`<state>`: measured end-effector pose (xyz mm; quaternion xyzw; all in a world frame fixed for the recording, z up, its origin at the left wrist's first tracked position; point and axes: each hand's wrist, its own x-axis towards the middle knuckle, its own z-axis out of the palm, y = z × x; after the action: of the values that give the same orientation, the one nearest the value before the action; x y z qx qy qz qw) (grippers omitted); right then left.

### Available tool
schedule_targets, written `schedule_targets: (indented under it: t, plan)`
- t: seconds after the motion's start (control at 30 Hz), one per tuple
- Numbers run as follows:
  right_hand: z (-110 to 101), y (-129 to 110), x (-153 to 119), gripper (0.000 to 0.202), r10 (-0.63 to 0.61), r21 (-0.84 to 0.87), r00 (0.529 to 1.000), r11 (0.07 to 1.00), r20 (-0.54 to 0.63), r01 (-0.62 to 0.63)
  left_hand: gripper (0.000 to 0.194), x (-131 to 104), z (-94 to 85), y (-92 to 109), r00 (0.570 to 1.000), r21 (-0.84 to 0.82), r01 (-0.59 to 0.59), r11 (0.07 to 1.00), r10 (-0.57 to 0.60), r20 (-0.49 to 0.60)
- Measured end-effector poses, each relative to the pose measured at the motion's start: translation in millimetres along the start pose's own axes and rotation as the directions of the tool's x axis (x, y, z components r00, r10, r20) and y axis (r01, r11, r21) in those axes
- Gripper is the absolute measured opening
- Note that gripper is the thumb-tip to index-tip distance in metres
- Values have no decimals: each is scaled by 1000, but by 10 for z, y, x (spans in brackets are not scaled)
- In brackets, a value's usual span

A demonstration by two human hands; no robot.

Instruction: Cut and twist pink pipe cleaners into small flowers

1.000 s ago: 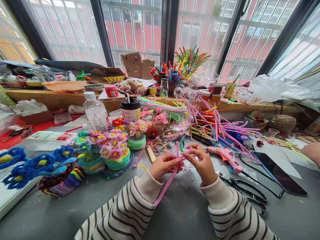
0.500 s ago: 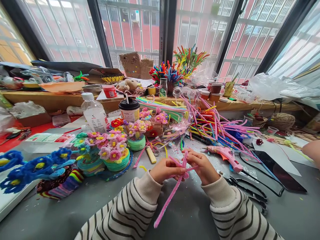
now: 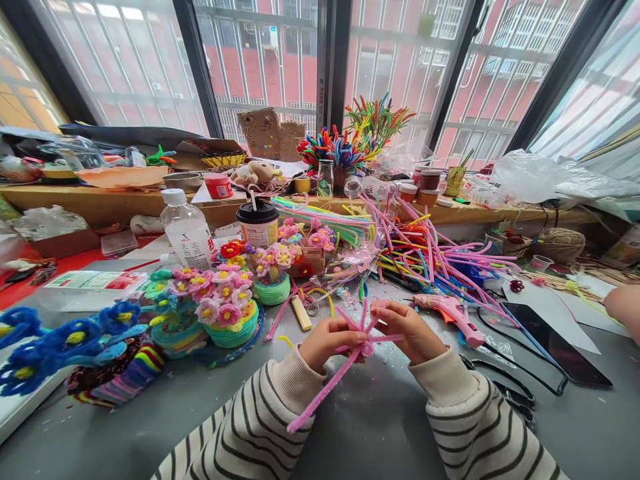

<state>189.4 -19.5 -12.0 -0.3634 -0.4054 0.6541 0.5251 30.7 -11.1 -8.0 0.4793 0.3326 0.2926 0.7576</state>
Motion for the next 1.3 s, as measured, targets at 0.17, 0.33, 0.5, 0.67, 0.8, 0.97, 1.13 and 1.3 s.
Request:
schedule_targets:
  t: [0.17,0.33,0.5,0.67,0.8,0.97,1.13,1.3]
  plan:
    - [15,-21,-4,12,-21,53,998,998,55,18,23,-21,12,21,988,15,62,998,-64,142]
    - [67,18,3,14,-154,-55,986,987,-56,151,26,0,-8,-3,980,33,71,997,-76,182]
    - [8,52,45,21,-135,-123,969,986,-205,112,24,7,-9,-8,994,-85,-28,996,19,-108]
    - [3,31,35,21,-34,13,994,999,-107,36,24,-5,3,23,949,-173,-126,977,67,-308]
    - [33,40,6,15,-41,122,999,992,-12,42,26,-5,12,28,952,-186,-142,972,82,-295]
    - [42,100,12,10,-80,169,997,982,-4,80,27,6,27,13,970,-176,-121,977,79,-229]
    - [65,135,29,17,-48,208,999,977,-13,50,28,4,35,14,972,-194,-115,974,70,-225]
    - [82,138,24,11,-77,182,995,981,66,64,28,-10,56,31,967,-184,-111,977,64,-245]
